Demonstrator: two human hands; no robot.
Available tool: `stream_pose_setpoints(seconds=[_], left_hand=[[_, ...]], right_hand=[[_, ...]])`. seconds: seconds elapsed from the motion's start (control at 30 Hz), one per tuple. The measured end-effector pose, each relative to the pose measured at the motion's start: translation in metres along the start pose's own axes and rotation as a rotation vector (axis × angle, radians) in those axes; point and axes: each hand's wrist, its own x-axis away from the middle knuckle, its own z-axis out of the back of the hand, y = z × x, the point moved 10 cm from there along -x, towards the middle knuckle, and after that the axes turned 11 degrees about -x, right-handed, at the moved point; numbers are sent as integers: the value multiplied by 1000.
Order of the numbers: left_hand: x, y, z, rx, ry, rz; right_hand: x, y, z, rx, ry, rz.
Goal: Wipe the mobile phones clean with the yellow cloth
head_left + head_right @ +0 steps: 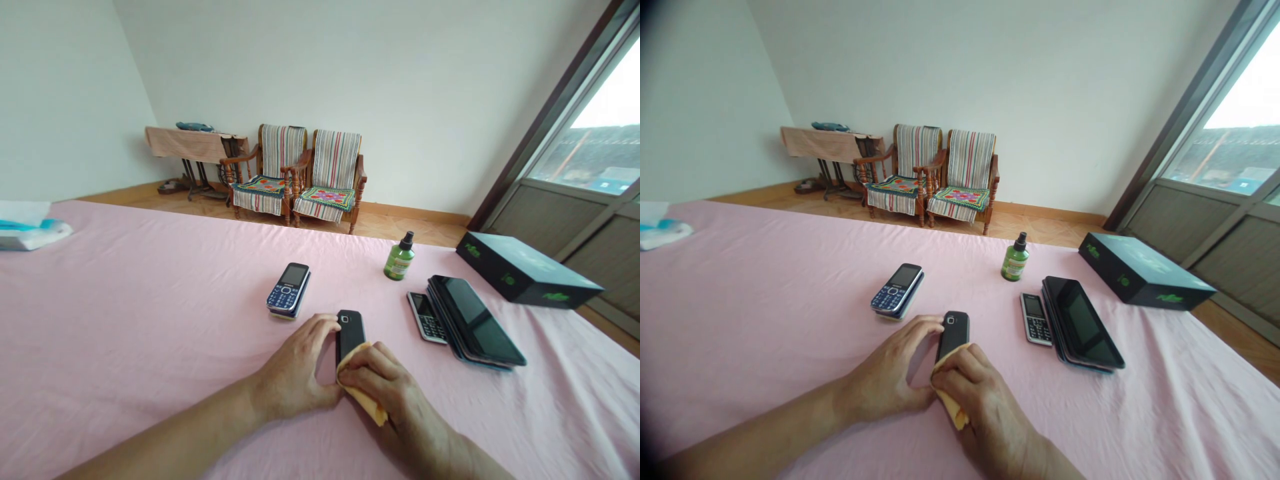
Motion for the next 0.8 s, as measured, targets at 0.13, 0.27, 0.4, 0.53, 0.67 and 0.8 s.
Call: stream_pose_setpoints(seconds=[0.13,0.27,0.4,0.53,0.67,0.8], left_hand=[[0,0,2,26,15,-5],[2,5,4,-24,11,-37],[8,14,-1,-117,-25,-112],[12,18,-5,-189,-43,-149],[13,23,-6,-209,-36,-170],[13,24,-6,-225,-22,-171]], right_hand=[[4,2,10,-134,91,2],[9,15,41,-155,359,-47],[16,32,65,-98,550,-114],[14,45,63,-76,530,-152],[4,47,54,-31,455,-117],[-15,51,44,94,334,-128]])
